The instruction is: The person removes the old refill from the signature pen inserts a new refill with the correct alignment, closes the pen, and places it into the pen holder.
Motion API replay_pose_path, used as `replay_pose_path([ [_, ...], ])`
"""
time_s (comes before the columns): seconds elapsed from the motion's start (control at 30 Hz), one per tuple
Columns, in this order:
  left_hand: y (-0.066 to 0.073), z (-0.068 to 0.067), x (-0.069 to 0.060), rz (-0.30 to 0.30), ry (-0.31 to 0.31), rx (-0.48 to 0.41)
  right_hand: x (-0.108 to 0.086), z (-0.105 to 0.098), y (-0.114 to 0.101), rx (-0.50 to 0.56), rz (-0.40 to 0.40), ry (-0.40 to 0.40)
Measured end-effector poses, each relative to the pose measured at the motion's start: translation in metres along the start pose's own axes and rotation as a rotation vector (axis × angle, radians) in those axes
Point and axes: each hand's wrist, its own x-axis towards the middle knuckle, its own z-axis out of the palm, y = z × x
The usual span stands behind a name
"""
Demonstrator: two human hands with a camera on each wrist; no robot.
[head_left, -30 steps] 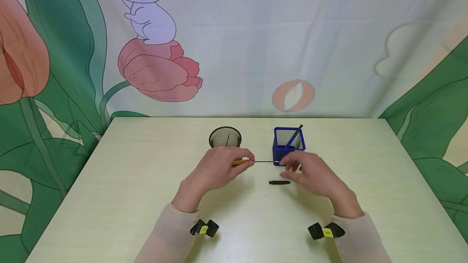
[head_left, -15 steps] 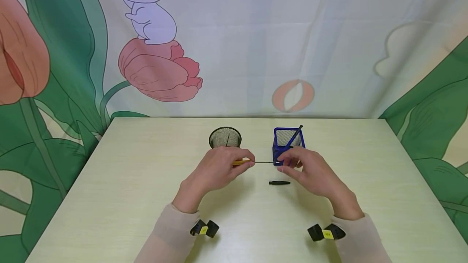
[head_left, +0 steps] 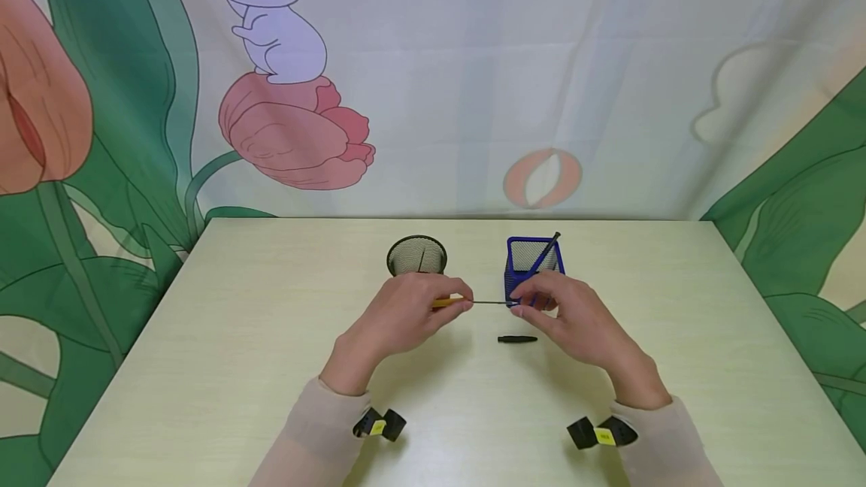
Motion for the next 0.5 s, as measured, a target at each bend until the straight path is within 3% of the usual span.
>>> replay_pose_path([
  [0.5,0.002,0.0005,0.0003,0.009,-0.008,-0.008,-0.0007,-0.0001,-0.0013,-0.027,-0.042,0.019],
])
